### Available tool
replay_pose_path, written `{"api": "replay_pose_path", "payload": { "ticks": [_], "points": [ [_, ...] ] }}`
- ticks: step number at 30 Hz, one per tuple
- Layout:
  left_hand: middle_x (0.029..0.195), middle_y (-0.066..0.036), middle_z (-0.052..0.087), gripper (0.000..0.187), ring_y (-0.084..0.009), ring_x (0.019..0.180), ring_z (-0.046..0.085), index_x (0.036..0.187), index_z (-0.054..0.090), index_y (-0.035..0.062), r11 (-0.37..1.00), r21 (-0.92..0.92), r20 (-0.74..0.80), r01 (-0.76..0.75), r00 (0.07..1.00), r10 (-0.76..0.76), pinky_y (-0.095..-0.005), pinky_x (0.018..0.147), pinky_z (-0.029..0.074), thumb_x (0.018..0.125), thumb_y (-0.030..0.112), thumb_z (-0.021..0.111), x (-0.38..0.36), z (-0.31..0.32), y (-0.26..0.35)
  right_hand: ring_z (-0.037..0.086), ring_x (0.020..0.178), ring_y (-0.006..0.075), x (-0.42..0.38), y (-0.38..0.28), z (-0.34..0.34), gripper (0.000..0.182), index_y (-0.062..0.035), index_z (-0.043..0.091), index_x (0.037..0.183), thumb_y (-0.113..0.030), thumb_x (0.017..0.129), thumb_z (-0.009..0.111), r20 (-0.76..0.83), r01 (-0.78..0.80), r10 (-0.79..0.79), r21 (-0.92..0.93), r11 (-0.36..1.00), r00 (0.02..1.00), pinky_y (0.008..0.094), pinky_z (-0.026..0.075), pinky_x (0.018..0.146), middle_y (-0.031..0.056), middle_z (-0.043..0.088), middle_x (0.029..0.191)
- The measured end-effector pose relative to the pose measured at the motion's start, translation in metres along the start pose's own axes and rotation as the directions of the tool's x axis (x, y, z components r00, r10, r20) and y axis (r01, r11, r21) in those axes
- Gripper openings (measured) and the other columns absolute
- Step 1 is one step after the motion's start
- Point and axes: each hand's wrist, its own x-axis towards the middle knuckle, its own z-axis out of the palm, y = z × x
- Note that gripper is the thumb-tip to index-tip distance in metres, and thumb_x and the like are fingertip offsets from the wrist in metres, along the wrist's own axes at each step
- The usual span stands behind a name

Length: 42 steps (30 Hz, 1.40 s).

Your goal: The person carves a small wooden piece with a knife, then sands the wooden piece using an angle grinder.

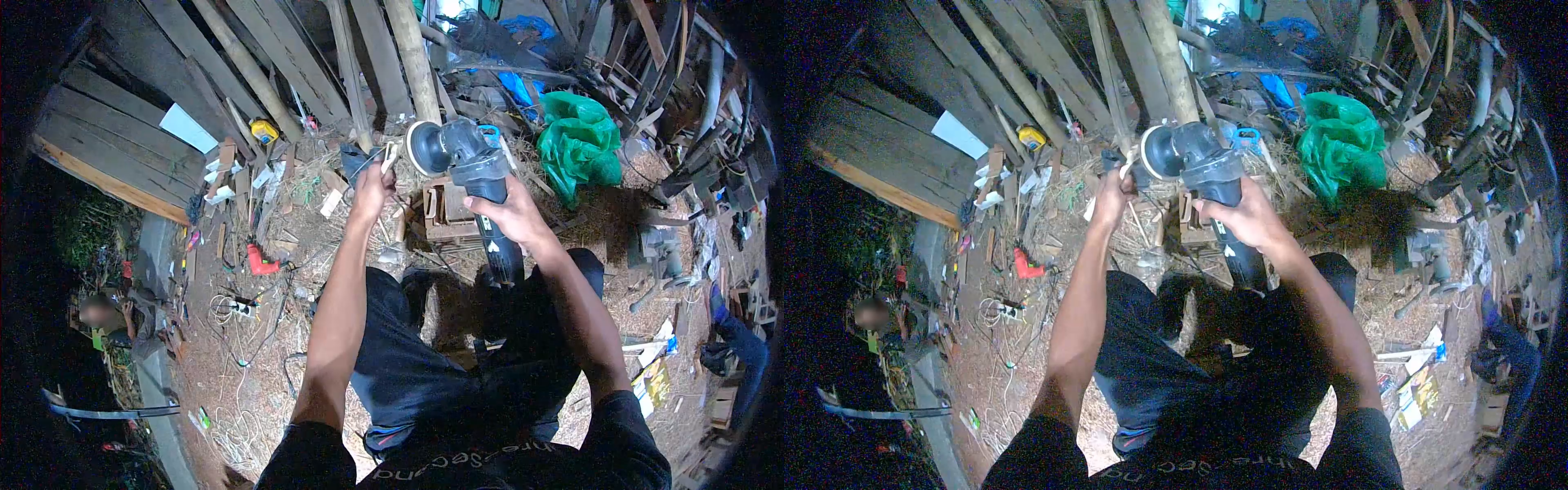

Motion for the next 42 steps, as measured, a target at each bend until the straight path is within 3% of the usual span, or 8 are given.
{"api": "replay_pose_path", "payload": {
  "ticks": [9,12,16,20,25,29,38,42],
  "points": [
    [0.061,-0.002,0.05,0.049,-0.0118,0.055,0.044,0.076,0.061,-0.0005,0.991,0.131,-0.131,-0.013,0.991,0.031,-0.0295,0.053,0.034,0.095,0.04,0.041,0.013,-0.019,-0.014,0.059,0.07,0.0117,-0.005,-0.011,-0.005,0.04,-0.005,0.057,0.109,-0.018,0.078,0.078,0.072,-0.215,0.212,0.041,0.976,0.975,0.0282,0.049,0.059,0.0026,0.061,0.086],
    [0.064,-0.005,0.053,0.05,-0.0132,0.057,0.047,0.088,0.064,-0.0049,0.966,0.251,-0.108,-0.064,0.99,0.094,-0.0291,0.054,0.037,0.095,0.04,0.042,0.014,-0.02,-0.013,0.06,0.082,0.0127,-0.003,0.003,-0.003,0.036,-0.0052,0.061,0.107,-0.017,0.078,0.078,0.046,-0.025,0.028,-0.058,0.998,0.999,0.0301,0.049,0.074,0.0015,0.064,0.087],
    [0.074,-0.011,0.059,0.051,-0.0173,0.064,0.054,0.099,0.062,-0.0081,0.984,0.176,-0.121,-0.034,0.991,0.056,-0.0316,0.056,0.042,0.095,0.039,0.043,0.009,-0.027,-0.013,0.058,0.074,0.0109,0.002,0.016,-0.005,0.045,-0.0053,0.057,0.114,-0.019,0.078,0.079,0.081,0.018,-0.015,-0.029,0.999,0.997,0.0286,0.049,0.065,0.0017,0.062,0.089],
    [0.08,-0.014,0.063,0.05,-0.0201,0.069,0.058,0.103,0.061,-0.0098,0.989,0.144,-0.109,-0.042,0.992,0.058,-0.0333,0.06,0.045,0.094,0.036,0.043,0.012,-0.028,-0.016,0.058,0.072,0.0109,-0.001,0.006,-0.006,0.044,-0.005,0.056,0.115,-0.019,0.079,0.078,0.074,-0.113,0.115,-0.025,0.993,0.991,0.0286,0.048,0.063,0.002,0.062,0.09],
    [0.081,-0.014,0.064,0.051,-0.0213,0.07,0.061,0.099,0.062,-0.0091,0.978,0.196,-0.137,-0.075,0.985,0.103,-0.0344,0.061,0.046,0.094,0.038,0.042,0.023,-0.028,-0.033,0.058,0.07,0.0111,0.0,0.009,-0.003,0.04,-0.0039,0.057,0.111,-0.019,0.079,0.077,0.031,0.04,-0.038,-0.077,0.996,0.999,0.0287,0.048,0.06,0.0022,0.061,0.088],
    [0.076,-0.015,0.065,0.053,-0.024,0.069,0.062,0.09,0.063,-0.0074,0.968,0.201,-0.216,-0.153,0.956,0.196,-0.0386,0.063,0.046,0.095,0.04,0.041,0.004,-0.025,-0.008,0.057,0.07,0.0107,-0.003,-0.001,-0.003,0.036,-0.0036,0.059,0.107,-0.018,0.079,0.077,0.066,-0.115,0.117,-0.03,0.993,0.991,0.0287,0.048,0.061,0.0015,0.061,0.085],
    [0.072,-0.029,0.06,0.054,-0.0465,0.073,0.058,0.073,0.06,-0.0082,0.664,0.689,-0.062,-0.29,0.889,0.453,-0.0511,0.071,0.043,0.095,0.037,0.038,0.004,-0.021,-0.009,0.058,0.08,0.0114,0.0,0.013,-0.002,0.039,-0.0029,0.059,0.108,-0.017,0.078,0.078,0.023,-0.025,0.028,-0.128,0.991,0.999,0.0292,0.048,0.072,0.0028,0.063,0.091],
    [0.076,-0.029,0.061,0.059,-0.0419,0.076,0.058,0.076,0.061,-0.0087,0.849,0.526,-0.226,-0.051,0.954,0.197,-0.049,0.076,0.041,0.096,0.04,0.035,0.006,-0.027,-0.001,0.06,0.087,0.0153,0.007,0.023,-0.003,0.044,-0.0013,0.058,0.112,-0.017,0.076,0.078,-0.045,0.072,-0.091,-0.323,0.944,0.995,0.032,0.048,0.08,0.0056,0.065,0.097]
  ]
}}
